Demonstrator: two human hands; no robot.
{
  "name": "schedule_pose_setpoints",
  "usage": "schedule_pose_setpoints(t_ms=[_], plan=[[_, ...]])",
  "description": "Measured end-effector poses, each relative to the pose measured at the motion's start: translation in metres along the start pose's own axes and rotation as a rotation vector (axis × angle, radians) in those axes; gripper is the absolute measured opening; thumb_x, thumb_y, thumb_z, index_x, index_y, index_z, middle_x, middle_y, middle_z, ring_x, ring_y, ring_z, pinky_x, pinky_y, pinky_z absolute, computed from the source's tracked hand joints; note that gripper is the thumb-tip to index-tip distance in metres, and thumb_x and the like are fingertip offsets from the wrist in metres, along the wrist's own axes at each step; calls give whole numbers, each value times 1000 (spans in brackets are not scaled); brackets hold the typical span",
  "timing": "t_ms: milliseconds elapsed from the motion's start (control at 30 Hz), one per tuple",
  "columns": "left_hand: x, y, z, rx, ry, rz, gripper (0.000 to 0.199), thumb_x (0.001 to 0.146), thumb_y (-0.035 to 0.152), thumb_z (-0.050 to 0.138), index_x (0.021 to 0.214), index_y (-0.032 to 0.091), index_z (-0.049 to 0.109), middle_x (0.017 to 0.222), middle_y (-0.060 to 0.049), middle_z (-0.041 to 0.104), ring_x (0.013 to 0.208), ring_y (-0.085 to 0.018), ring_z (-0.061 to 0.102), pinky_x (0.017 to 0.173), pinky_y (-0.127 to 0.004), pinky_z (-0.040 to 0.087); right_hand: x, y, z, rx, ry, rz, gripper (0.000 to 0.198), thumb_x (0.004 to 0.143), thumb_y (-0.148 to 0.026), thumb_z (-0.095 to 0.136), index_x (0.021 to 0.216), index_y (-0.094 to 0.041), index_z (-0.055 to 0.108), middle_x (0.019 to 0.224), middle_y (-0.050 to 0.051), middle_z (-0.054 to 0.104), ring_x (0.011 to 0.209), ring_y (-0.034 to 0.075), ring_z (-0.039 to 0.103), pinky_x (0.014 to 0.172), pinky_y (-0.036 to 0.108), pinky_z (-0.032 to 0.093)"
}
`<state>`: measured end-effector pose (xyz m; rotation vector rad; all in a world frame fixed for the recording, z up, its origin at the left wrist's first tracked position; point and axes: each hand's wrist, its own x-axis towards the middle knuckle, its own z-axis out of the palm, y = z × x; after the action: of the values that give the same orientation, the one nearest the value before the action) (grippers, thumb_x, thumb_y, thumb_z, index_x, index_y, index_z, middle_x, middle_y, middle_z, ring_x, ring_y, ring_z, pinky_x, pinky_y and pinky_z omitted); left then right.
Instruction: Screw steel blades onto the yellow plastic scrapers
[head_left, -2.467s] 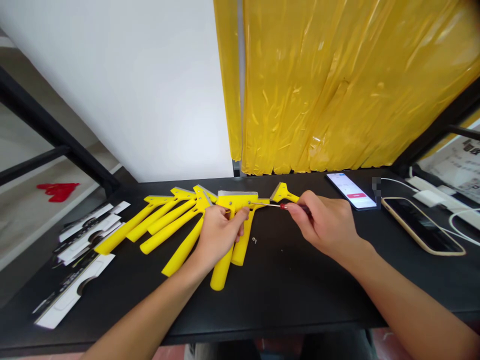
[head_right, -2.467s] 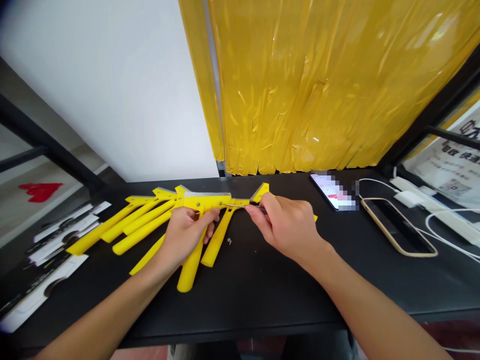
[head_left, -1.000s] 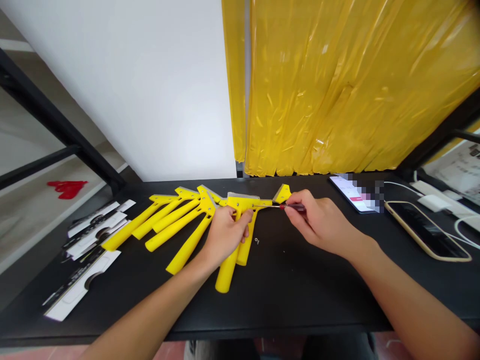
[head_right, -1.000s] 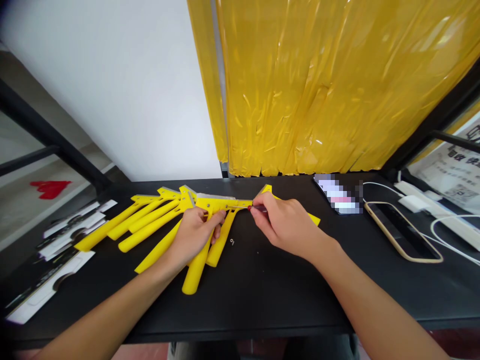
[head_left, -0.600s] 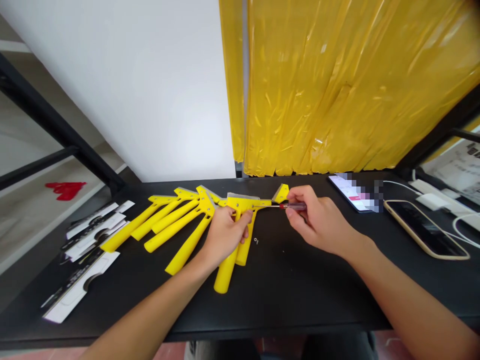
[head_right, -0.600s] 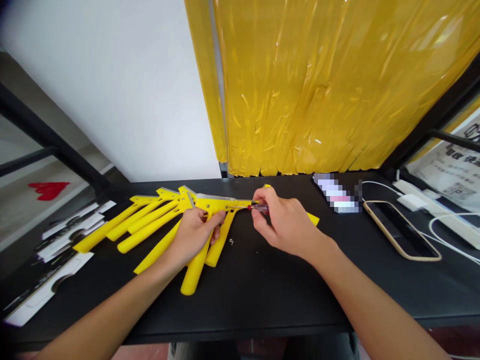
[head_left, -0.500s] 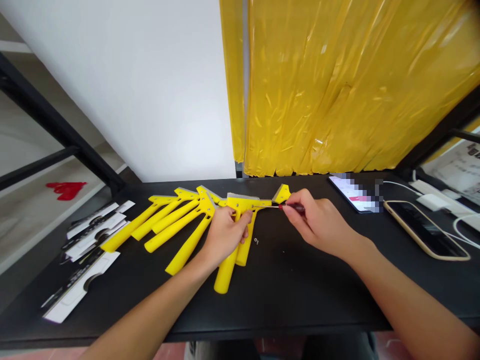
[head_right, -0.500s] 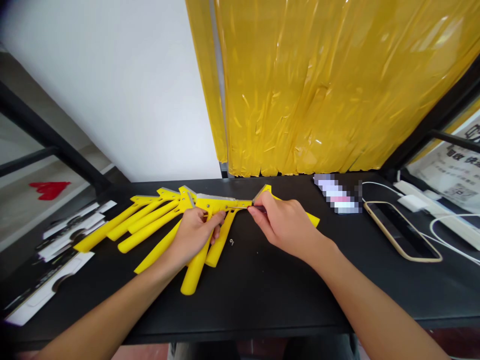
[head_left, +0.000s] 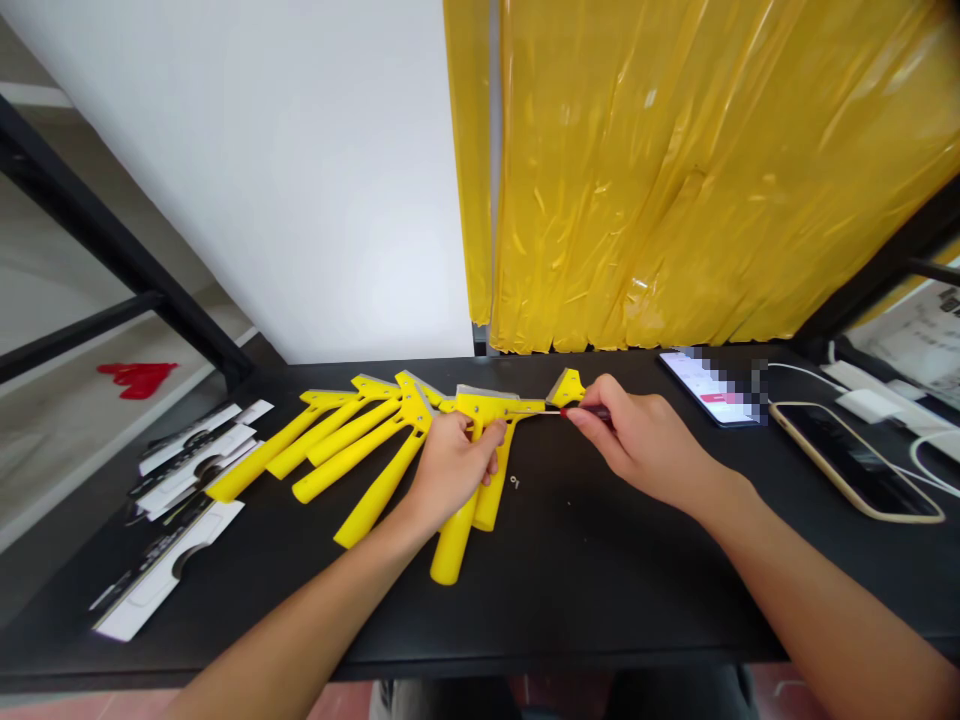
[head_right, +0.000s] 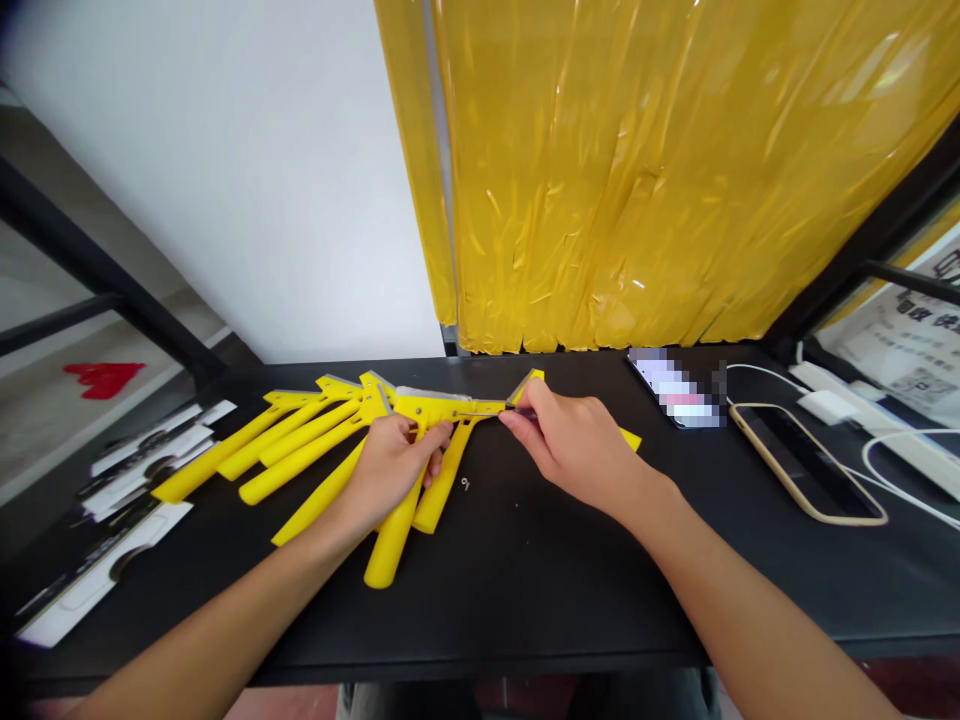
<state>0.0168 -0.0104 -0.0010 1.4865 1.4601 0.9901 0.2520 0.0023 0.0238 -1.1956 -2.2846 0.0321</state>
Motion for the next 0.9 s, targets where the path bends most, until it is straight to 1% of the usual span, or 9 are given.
schedule_pose_setpoints(t_ms=[100, 133, 233, 300, 467, 600, 700, 833, 900], plan=[[0, 0, 0, 14, -6, 1, 46, 89, 42, 60, 50, 18, 54, 45, -1, 55, 40, -13, 53, 45, -24, 41, 1, 1, 0, -62, 21, 12, 33, 102, -48, 42, 80, -23, 43, 64, -1, 61, 53, 17, 60, 52, 28, 32], [0, 0, 0, 15, -5, -6, 46, 89, 42, 60, 50, 18, 53, 45, -1, 55, 40, -13, 53, 45, -24, 41, 1, 0, 0, -42, 20, 17, 31, 102, -47, 44, 82, -23, 44, 67, -1, 62, 56, 17, 62, 53, 28, 33], [0, 2, -1, 10, 8, -21, 45, 88, 41, 61, 51, 19, 52, 45, -1, 55, 40, -13, 53, 45, -24, 40, 1, 0, -1, 39, 18, 1, 19, 100, -40, 50, 100, -21, 46, 85, 2, 70, 69, 18, 69, 58, 27, 41], [0, 3, -1, 6, 12, -22, 44, 88, 41, 61, 51, 19, 52, 45, -1, 55, 40, -13, 52, 45, -25, 40, 0, 0, 1, 33, 18, -26, 17, 101, -38, 48, 102, -21, 46, 90, 4, 71, 71, 19, 70, 59, 28, 42], [0, 4, -1, 10, 18, -21, 44, 88, 40, 61, 50, 19, 51, 44, 0, 54, 39, -12, 52, 47, -25, 41, 0, 2, 7, -127, 70, -22, 31, 102, -49, 44, 91, -21, 49, 71, 2, 69, 54, 18, 65, 50, 28, 32], [0, 3, -1, -5, 29, -21, 40, 87, 41, 62, 54, 18, 55, 46, 0, 55, 39, -12, 53, 46, -25, 41, 1, 5, 7, -176, 110, 4, 36, 102, -53, 44, 86, -21, 52, 68, 1, 68, 54, 17, 64, 50, 28, 29], [0, 3, -1, -10, 24, -20, 40, 87, 41, 62, 55, 18, 55, 46, -1, 56, 39, -13, 53, 44, -25, 40, 2, 7, 6, -158, 114, -2, 32, 103, -47, 44, 90, -21, 56, 77, 2, 70, 63, 18, 67, 53, 28, 34], [-1, 5, 0, -4, 9, -7, 46, 89, 42, 59, 49, 20, 51, 42, -1, 53, 37, -12, 51, 44, -24, 40, 3, 8, 8, -114, 47, -80, 26, 103, -42, 44, 111, -20, 54, 104, 9, 70, 85, 22, 70, 58, 29, 42], [-1, 5, 0, -5, 16, -3, 48, 89, 43, 58, 48, 20, 50, 41, -1, 52, 36, -12, 50, 44, -24, 40, 2, 8, 10, -128, 21, -96, 23, 104, -39, 41, 111, -19, 52, 103, 10, 69, 81, 22, 70, 55, 29, 41]])
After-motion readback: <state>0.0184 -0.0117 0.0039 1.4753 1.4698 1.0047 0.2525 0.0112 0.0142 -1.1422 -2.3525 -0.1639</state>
